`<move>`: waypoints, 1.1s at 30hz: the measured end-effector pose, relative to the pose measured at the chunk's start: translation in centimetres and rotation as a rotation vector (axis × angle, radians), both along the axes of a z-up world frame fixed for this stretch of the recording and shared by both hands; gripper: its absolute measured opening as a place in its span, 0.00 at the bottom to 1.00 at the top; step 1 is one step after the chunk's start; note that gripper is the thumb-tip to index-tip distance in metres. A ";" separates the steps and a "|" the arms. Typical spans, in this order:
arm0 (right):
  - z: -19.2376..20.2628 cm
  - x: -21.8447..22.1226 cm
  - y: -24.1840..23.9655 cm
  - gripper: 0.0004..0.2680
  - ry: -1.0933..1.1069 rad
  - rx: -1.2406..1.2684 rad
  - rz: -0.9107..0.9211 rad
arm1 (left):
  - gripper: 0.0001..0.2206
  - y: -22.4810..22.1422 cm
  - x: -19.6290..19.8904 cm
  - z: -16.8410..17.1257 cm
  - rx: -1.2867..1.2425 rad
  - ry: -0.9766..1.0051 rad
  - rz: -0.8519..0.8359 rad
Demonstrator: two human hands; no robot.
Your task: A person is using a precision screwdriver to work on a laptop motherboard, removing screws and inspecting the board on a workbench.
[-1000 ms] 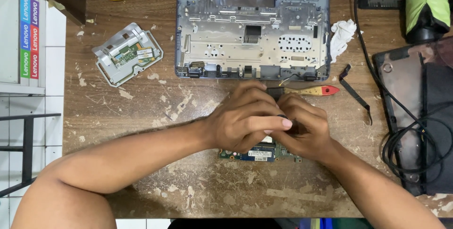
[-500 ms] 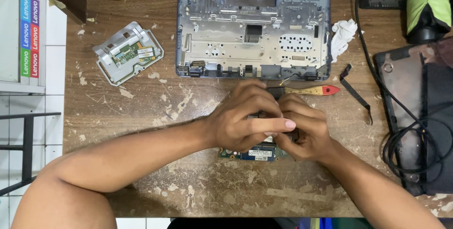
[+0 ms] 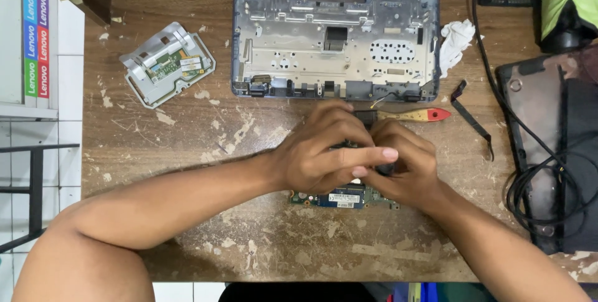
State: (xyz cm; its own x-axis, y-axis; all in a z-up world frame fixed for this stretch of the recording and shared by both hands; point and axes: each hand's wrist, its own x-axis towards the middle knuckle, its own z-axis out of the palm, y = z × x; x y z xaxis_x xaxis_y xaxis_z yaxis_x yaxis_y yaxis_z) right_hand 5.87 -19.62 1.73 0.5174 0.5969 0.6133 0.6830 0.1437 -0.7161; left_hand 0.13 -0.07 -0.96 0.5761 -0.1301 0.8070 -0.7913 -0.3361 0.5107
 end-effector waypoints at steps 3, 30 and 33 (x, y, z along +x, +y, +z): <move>-1.0 0.1 -1.1 0.09 0.010 -0.052 -0.052 | 0.19 -0.2 0.3 -0.4 -0.071 0.051 0.016; 2.5 -1.6 -0.1 0.09 0.275 -0.203 0.255 | 0.21 1.6 0.6 2.6 -0.180 0.336 -0.111; 2.3 -1.7 -0.5 0.09 0.189 -0.248 0.224 | 0.20 1.6 0.4 2.7 -0.127 0.335 -0.130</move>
State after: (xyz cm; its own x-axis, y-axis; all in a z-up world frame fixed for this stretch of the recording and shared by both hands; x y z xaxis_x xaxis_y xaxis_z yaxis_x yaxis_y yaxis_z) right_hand 4.12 -20.11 4.07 0.4477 0.8262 0.3419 0.5068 0.0805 -0.8583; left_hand 0.57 1.57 1.70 0.7960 -0.1306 0.5910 -0.6052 -0.1609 0.7796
